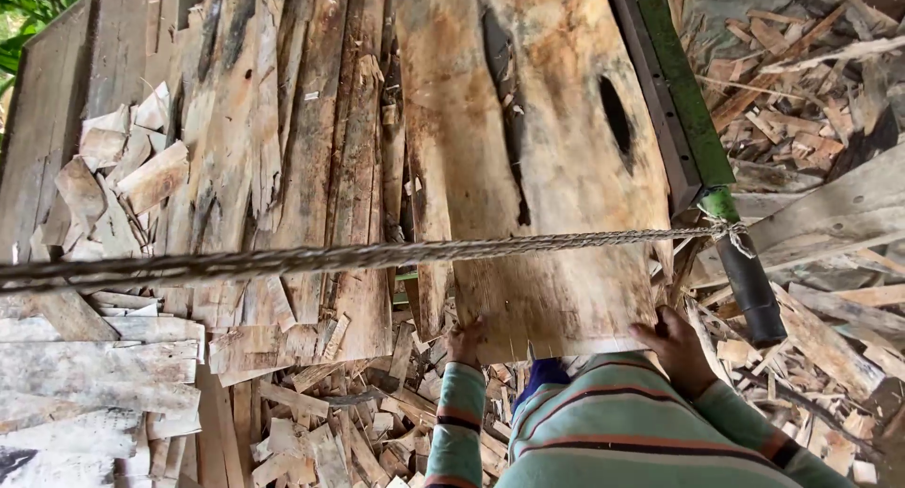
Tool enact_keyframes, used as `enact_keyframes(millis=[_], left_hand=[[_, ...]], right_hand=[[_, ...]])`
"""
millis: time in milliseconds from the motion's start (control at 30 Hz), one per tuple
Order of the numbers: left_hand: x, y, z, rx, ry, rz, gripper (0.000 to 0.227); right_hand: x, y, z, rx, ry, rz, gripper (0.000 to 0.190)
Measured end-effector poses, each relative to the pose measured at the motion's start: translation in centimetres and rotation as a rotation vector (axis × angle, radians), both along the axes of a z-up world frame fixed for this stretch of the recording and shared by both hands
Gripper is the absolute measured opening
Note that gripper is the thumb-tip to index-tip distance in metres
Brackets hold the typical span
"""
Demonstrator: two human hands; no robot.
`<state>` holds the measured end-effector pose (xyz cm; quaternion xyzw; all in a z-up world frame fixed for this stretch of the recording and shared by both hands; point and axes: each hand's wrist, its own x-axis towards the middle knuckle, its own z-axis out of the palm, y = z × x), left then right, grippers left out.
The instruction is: Cutting large pieces of wood veneer or bark using a manual guillotine wood cutter.
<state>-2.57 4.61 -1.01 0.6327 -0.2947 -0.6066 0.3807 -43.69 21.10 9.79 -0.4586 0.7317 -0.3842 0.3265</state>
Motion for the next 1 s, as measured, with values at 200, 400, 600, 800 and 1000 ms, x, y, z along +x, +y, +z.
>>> enact_keyframes(millis=[200, 400, 600, 800, 1000], left_hand=[[1.8, -1.1, 6.3, 0.120, 0.165, -0.146, 0.039], [2.7, -2.3, 4.2, 0.048, 0.124, -0.320, 0.055], [5.0, 1.1, 3.2, -0.453, -0.550, -0.549, 0.054], [11.1, 4.2, -3.1, -1.103, -1.467, -0.795, 0.054], [7.0, 6.2, 3.0, -1.331, -1.675, -0.822, 0.053]], right_hand=[[-0.6, 1.8, -5.9, 0.266, -0.078, 0.078, 0.049], [-4.7, 1.6, -6.7, 0.371, -0.128, 0.312, 0.047], [-15.7, 4.7, -5.2, 0.469, -0.526, 0.012, 0.055], [-13.2, 0.2, 13.0, 0.243, -0.857, -0.053, 0.059], [-10.8, -1.3, 17.0, 0.353, -0.540, -0.194, 0.048]])
